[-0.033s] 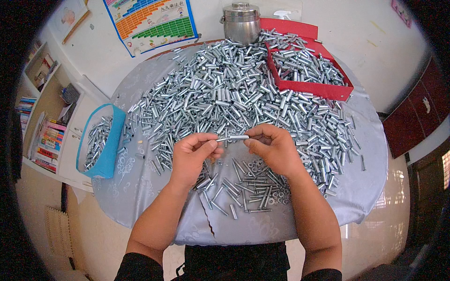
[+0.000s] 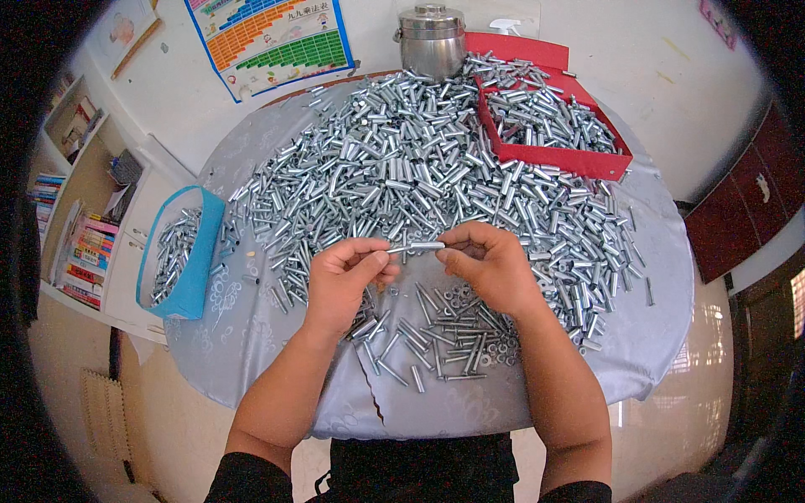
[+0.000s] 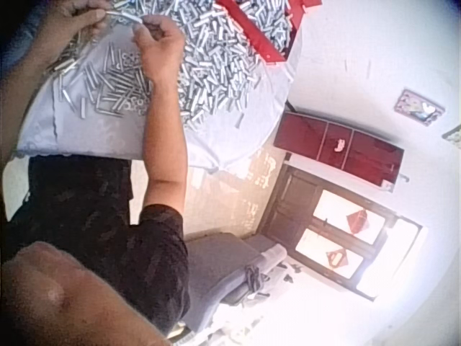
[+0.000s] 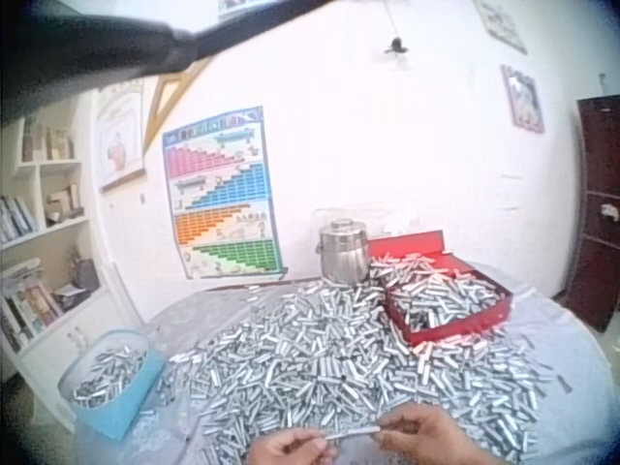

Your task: The person repeatedly picks up small metal bolts and washers from a large pile on a table. They thread the washers onto the bolts by hand and place the assembled units back onto the table. The task involves continuous manual handling of hardware components without the use of tools.

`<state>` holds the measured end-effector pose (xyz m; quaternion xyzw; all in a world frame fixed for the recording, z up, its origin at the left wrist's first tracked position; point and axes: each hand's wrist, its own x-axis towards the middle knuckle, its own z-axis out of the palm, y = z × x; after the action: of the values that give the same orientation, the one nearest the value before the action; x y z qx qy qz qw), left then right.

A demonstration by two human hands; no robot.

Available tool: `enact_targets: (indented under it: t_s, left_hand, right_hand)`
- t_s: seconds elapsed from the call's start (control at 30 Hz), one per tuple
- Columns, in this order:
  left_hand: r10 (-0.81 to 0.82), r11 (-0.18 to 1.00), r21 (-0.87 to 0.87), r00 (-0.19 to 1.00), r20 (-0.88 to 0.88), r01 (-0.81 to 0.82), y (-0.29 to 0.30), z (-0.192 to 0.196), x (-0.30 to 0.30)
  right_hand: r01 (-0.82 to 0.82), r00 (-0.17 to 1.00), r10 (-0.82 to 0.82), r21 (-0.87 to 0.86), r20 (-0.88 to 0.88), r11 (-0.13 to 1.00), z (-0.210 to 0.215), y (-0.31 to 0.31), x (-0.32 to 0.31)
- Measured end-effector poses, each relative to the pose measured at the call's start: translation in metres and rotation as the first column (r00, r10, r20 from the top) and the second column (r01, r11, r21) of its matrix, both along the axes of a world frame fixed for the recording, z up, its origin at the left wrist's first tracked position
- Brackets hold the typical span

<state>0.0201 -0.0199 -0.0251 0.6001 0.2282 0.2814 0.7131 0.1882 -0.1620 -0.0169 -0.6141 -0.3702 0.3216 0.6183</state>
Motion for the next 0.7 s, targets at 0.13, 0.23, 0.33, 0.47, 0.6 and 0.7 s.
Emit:
enact_targets:
  t_s: [0.13, 0.23, 0.33, 0.47, 0.6, 0.7]
  left_hand:
    - [-0.01, 0.999, 0.048, 1.0, -0.013, 0.011, 0.0, -0.002, 0.0]
    - [-0.033, 0.997, 0.062, 0.999, -0.043, 0.036, -0.002, -0.004, 0.0]
    - [-0.055, 0.998, 0.03, 0.997, -0.052, 0.056, -0.005, 0.0, 0.001]
    - [-0.101, 0.992, 0.069, 0.993, -0.059, 0.105, -0.005, -0.004, 0.002]
    - [-0.181, 0.981, 0.064, 0.983, -0.01, 0.181, -0.007, 0.0, 0.003]
    - [-0.182, 0.983, 0.013, 0.983, -0.025, 0.182, -0.004, 0.001, 0.001]
  right_hand:
    - [0.002, 0.998, -0.001, -0.022, 0.068, 1.0, 0.0, -0.001, -0.001]
    - [0.002, 0.98, 0.005, -0.034, 0.198, 0.999, 0.003, 0.0, -0.007]
    - [-0.005, 0.972, 0.019, -0.06, 0.233, 0.998, 0.002, 0.0, -0.01]
    - [0.02, 0.936, 0.006, -0.069, 0.351, 0.997, 0.003, 0.0, -0.01]
    - [-0.037, 0.878, 0.037, -0.009, 0.477, 0.999, 0.002, 0.001, -0.012]
    - [-0.035, 0.882, 0.045, -0.031, 0.47, 0.999, 0.002, 0.001, -0.014]
